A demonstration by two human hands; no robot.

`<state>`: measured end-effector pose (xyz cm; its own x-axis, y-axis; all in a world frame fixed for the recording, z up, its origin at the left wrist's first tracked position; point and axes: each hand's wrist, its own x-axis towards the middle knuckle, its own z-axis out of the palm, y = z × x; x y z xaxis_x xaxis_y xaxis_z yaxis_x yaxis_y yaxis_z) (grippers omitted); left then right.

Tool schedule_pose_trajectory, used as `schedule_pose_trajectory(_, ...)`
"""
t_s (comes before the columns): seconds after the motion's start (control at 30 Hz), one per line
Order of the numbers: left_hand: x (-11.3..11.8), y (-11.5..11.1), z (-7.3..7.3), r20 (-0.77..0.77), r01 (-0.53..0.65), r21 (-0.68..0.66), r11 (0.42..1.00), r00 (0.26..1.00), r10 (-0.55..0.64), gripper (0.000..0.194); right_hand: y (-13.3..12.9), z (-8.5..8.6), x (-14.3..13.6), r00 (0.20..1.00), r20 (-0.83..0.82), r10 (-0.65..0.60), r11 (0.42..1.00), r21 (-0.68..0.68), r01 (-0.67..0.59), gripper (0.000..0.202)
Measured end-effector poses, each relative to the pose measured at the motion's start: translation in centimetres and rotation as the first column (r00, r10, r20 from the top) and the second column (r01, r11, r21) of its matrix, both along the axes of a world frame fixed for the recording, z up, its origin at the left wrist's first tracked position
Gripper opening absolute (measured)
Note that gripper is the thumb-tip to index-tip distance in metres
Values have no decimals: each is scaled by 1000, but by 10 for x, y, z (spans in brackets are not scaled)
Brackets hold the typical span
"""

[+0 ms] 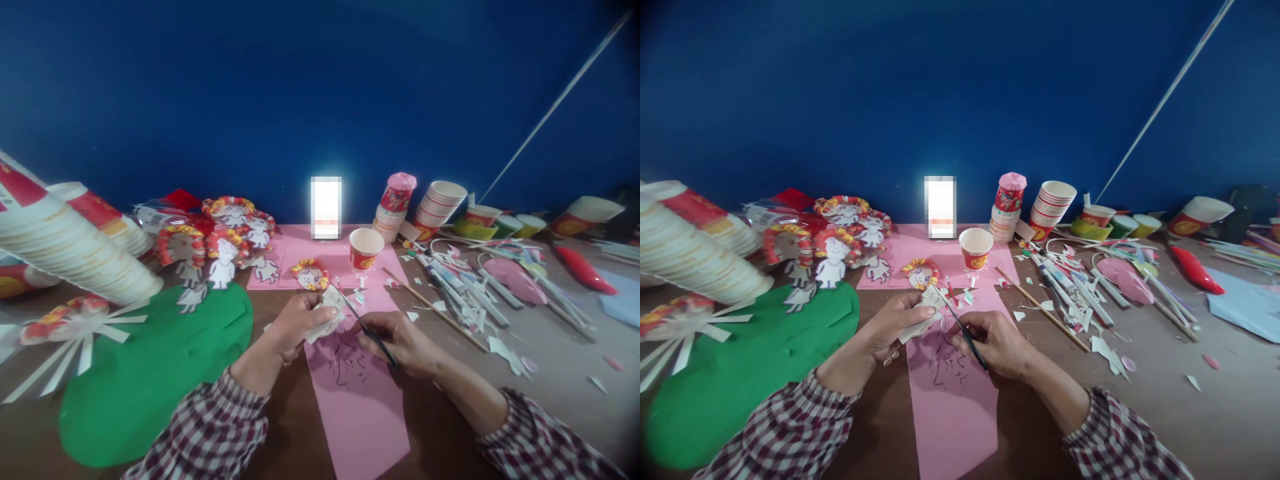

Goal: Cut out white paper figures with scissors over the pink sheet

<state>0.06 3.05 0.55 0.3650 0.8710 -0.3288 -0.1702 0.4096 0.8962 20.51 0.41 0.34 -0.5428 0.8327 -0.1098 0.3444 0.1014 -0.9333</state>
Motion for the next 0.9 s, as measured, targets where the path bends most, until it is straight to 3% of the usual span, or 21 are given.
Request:
schedule_pose_trajectory(0.57,-5,2,-1,-104,93,-21,995,990,-95,30,-1,1,0,999,-33,42,998,-49,-43,28)
schedule_pose_trajectory(0.9,-4,3,3,-83,89,-35,995,992,-92,22,0,0,3,999,23,40,999,-37,-39,32)
